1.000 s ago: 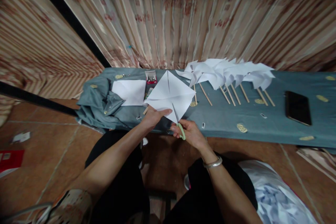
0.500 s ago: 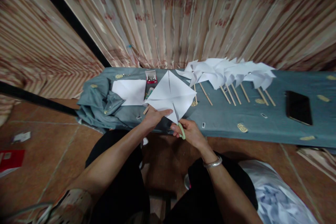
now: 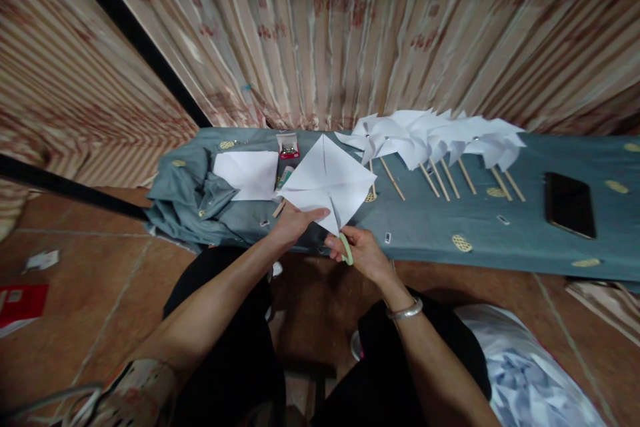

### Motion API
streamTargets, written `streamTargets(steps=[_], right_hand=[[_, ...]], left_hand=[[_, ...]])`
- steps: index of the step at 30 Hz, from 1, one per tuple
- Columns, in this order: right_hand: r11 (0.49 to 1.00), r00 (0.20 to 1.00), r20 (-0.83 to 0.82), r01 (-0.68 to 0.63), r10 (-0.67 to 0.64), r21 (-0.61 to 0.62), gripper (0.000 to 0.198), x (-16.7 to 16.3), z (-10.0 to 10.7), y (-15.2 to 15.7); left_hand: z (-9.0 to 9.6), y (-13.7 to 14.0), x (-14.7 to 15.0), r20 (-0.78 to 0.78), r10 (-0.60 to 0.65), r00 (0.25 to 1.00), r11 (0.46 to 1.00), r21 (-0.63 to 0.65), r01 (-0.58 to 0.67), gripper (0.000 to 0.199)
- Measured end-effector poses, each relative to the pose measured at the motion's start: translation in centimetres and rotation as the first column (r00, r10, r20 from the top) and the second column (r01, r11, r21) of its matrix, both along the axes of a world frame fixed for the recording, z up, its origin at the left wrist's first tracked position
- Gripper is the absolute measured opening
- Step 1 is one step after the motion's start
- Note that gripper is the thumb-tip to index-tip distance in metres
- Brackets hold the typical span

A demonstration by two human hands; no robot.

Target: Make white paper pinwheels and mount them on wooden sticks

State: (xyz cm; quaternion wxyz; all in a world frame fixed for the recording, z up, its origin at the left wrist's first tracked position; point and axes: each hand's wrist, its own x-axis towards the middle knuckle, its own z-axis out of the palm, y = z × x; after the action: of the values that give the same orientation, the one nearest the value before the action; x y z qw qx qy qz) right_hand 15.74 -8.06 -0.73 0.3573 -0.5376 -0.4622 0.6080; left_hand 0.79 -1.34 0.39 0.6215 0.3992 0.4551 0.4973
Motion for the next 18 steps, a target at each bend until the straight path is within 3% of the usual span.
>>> streamTargets(steps=[18], right_hand=[[0.999, 0.998, 0.052, 0.027, -0.029, 0.030, 0.048, -0.29, 0.29, 0.03]], left_hand=[[-0.64, 0.20, 0.09, 0.010, -0.014, 1.000, 1.000, -0.004, 0.014, 0.042]])
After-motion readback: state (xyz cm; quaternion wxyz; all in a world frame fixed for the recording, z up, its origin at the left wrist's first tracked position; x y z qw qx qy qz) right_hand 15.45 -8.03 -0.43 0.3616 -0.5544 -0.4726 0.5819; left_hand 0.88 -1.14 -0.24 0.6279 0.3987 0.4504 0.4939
